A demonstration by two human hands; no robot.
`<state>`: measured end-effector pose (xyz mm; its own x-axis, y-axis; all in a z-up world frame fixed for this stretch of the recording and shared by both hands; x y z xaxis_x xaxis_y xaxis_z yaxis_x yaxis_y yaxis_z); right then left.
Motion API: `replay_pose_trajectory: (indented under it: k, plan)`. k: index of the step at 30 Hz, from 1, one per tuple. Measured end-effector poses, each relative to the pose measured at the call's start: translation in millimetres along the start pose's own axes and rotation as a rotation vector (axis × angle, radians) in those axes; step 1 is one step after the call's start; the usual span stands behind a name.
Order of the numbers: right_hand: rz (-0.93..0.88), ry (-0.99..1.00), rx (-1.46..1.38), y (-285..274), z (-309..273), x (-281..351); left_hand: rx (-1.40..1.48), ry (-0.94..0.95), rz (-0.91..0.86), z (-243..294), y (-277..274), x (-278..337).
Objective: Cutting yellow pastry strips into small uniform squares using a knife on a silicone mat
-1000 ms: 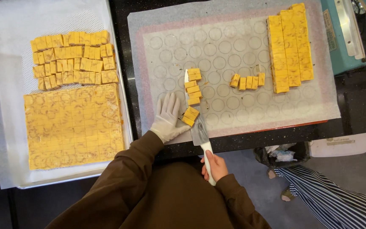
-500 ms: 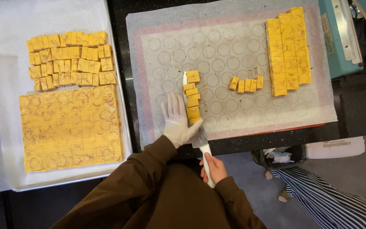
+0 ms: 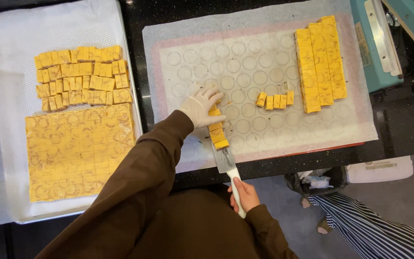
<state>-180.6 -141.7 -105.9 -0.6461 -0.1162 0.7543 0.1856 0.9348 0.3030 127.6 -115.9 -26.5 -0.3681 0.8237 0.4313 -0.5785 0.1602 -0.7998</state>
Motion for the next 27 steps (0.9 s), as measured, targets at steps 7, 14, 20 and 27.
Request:
replay_pose_trajectory:
  k: [7, 14, 20, 27]
  plan:
    - [0.009, 0.003, 0.064, -9.0, -6.0, 6.3, 0.355, -0.075, -0.075, -9.8, -11.7, 26.8]
    - [0.013, 0.020, 0.127, -26.7, -18.1, 9.7, 0.584, -0.061, 0.005, -26.6, -24.4, 34.0]
    - [-0.040, 0.014, 0.224, -26.7, -79.3, 8.3, 0.547, -0.159, 0.114, -55.6, -74.1, 68.0]
    - [-0.253, 0.015, 0.501, 26.9, -223.2, -52.4, 0.392, -0.192, 0.515, -169.0, -145.6, 126.6]
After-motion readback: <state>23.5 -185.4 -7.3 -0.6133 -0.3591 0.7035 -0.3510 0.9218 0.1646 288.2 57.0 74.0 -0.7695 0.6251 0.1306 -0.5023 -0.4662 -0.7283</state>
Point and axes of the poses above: each hand's wrist, its own x-axis away from the middle knuckle, its own y-axis out of the palm, z = x × y, the point moved 10 cm from there along -x, towards the middle knuckle, and after that the axes turned 15 degrees about -z, right-handed, at the moved point
